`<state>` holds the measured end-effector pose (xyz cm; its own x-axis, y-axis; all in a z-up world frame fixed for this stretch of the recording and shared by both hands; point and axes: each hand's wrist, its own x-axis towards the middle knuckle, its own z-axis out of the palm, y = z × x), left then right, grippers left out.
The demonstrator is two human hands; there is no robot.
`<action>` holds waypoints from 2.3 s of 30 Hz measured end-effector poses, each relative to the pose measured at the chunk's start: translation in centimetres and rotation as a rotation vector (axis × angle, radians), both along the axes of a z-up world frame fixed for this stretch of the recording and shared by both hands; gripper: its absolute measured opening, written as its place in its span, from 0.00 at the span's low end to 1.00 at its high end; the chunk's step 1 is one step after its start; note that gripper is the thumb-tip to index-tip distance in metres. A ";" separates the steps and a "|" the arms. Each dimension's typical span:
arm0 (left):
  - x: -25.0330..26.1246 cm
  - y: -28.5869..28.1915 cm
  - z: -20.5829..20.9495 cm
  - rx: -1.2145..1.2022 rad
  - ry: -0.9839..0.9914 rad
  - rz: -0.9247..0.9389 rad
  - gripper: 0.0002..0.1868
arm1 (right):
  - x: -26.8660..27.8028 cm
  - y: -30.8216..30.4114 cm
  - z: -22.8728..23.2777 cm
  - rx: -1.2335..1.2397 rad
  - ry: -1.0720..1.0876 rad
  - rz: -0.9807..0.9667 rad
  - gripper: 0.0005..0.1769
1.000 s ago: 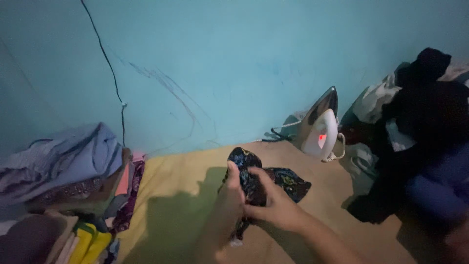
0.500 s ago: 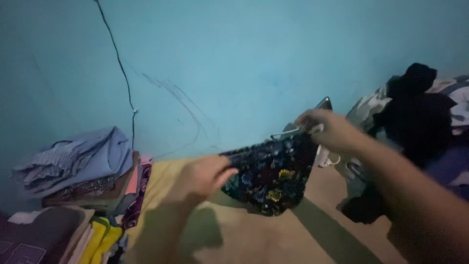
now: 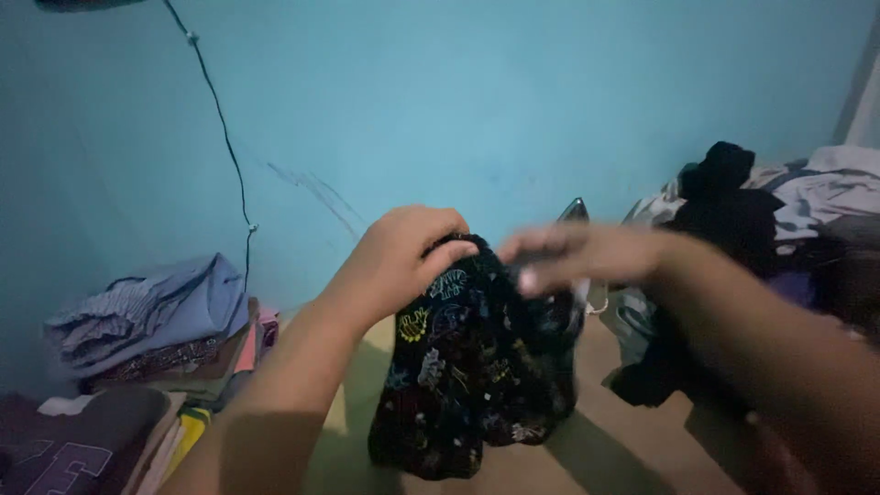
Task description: Ironing and folding a grey sweatshirt and a pair of patterned shorts.
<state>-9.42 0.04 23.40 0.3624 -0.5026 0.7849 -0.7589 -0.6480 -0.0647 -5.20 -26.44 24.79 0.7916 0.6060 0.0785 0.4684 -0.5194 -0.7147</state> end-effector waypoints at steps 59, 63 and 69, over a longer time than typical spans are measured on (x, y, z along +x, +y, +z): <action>5.9 4.7 -4.3 -1.185 1.151 -0.126 0.29 | 6.1 -2.7 -2.3 0.513 0.018 -0.607 0.27; 5.3 -0.4 -4.4 -1.241 0.995 -0.041 0.25 | 1.5 1.7 -1.4 0.470 -0.086 -0.689 0.23; 1.2 -6.3 -2.4 -1.108 1.056 -0.541 0.30 | -0.7 4.7 -3.1 0.445 -0.412 -0.357 0.20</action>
<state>-8.26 -6.30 21.00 0.9239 -0.1313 0.3593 -0.3026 0.3238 0.8964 -5.88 -21.75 21.73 0.7887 0.1551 0.5949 0.6020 -0.3910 -0.6962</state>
